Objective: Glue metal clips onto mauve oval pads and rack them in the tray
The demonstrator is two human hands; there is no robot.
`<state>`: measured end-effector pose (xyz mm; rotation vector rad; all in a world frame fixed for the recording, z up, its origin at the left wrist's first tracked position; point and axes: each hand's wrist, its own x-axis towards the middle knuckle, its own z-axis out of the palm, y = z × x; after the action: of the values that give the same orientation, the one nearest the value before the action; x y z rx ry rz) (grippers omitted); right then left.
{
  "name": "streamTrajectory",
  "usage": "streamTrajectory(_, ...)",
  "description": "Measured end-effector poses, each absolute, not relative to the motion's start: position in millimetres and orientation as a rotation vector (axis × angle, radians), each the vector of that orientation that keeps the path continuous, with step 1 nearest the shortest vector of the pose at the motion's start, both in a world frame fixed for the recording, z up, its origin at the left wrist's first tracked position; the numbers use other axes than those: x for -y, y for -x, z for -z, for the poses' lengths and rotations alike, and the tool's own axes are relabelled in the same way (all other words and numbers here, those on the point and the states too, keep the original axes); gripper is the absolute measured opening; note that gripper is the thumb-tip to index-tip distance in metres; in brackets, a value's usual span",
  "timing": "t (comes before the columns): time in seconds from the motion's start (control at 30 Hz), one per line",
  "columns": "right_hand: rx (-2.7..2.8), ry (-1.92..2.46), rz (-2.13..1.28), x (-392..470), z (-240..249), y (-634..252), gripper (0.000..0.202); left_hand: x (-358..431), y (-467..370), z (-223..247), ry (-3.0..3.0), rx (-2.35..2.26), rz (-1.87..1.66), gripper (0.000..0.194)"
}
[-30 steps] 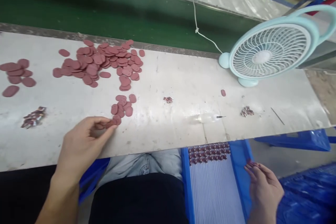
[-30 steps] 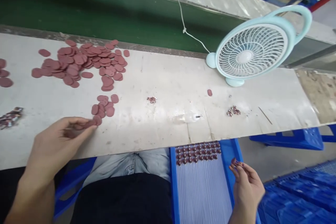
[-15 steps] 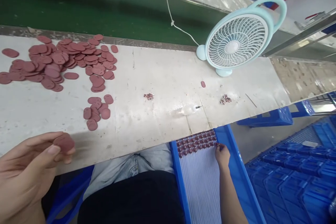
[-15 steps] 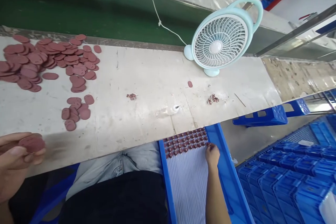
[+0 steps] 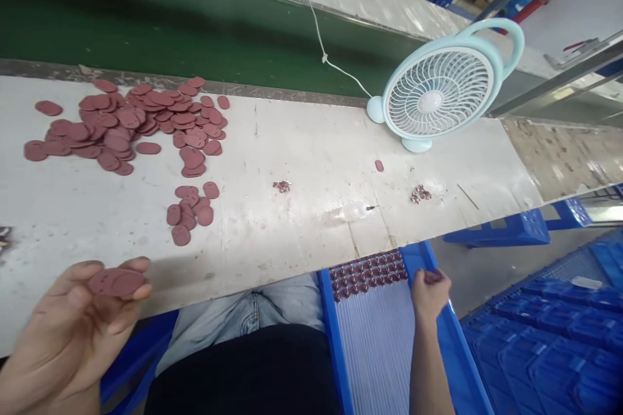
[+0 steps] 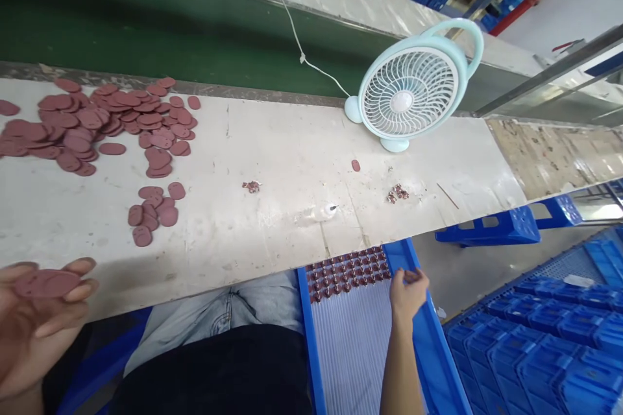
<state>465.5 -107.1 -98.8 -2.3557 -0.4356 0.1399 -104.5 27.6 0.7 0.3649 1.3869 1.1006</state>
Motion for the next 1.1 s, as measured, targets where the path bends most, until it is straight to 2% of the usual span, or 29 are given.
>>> streamTrajectory(0.07,0.413,2.13,-0.179,90,72,-435,0.048,-22,90,-6,-0.337,-1.208,-1.073,0.024)
streamTrajectory(0.13,0.42,1.911,-0.367,73,47,-393,0.046,-17,70,-9,-0.362,-1.022,-1.019,0.022)
streamTrajectory(0.2,0.429,1.714,-0.706,53,28,-347,0.045,-13,47,-10,-0.419,-0.807,-0.95,0.019)
streamTrajectory(0.27,0.357,1.417,-1.14,28,16,-306,0.057,-11,25,-10,-0.415,-0.671,-0.906,0.012)
streamTrajectory(0.37,-0.046,0.526,-1.693,-15,11,-270,0.063,-8,0,-10,-0.371,-0.567,-0.864,0.019)
streamTrajectory(0.43,-0.288,0.085,-1.819,-39,11,-261,0.055,-5,-8,-10,-0.333,-0.564,-0.851,0.029)
streamTrajectory(0.47,-0.334,0.023,-1.831,-47,11,-258,0.045,-4,-10,-10,-0.321,-0.57,-0.849,0.031)
streamTrajectory(0.53,-0.343,0.024,-1.827,-55,8,-253,0.018,-2,-12,-10,-0.308,-0.583,-0.854,0.03)
streamTrajectory(0.6,-0.285,0.099,-1.783,-52,2,-246,0.003,-1,-11,-9,-0.303,-0.59,-0.857,0.028)
streamTrajectory(0.7,0.136,0.739,-1.552,-40,-10,-234,0.011,0,-10,-8,-0.28,-0.613,-0.861,0.028)
streamTrajectory(0.8,0.53,1.303,-1.136,-32,-15,-233,0.021,0,-6,-7,-0.251,-0.639,-0.876,0.027)
streamTrajectory(0.97,0.709,1.584,-0.564,-45,-11,-267,0.036,1,-1,-7,-0.247,-0.66,-0.886,0.026)
streamTrajectory(1.1,0.918,1.759,-0.498,-69,-4,-284,0.05,0,-2,-10,-0.251,-0.651,-0.875,0.025)
